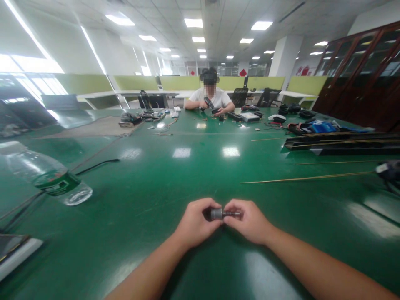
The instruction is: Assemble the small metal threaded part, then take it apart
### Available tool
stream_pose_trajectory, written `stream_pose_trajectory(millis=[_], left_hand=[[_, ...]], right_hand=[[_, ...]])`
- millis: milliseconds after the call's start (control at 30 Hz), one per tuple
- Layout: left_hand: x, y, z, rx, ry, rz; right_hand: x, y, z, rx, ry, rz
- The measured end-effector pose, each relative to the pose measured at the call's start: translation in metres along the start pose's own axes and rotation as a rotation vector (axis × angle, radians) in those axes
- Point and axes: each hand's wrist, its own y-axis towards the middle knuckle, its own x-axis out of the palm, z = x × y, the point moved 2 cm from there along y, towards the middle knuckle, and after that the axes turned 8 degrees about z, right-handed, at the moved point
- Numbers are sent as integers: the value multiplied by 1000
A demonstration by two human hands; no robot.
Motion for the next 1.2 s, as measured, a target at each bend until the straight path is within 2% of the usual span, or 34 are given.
stream_pose_trajectory(millis=[300,900,1200], left_hand=[[-1,0,-3,-33,-10,5],[0,-4,-1,-17,-15,26],[-2,-4,2,-16,-4,11]], right_hand=[[2,0,2,56,62,-1],[1,-3,6,74,27,0],[-2,-5,0,55,-3,-3]])
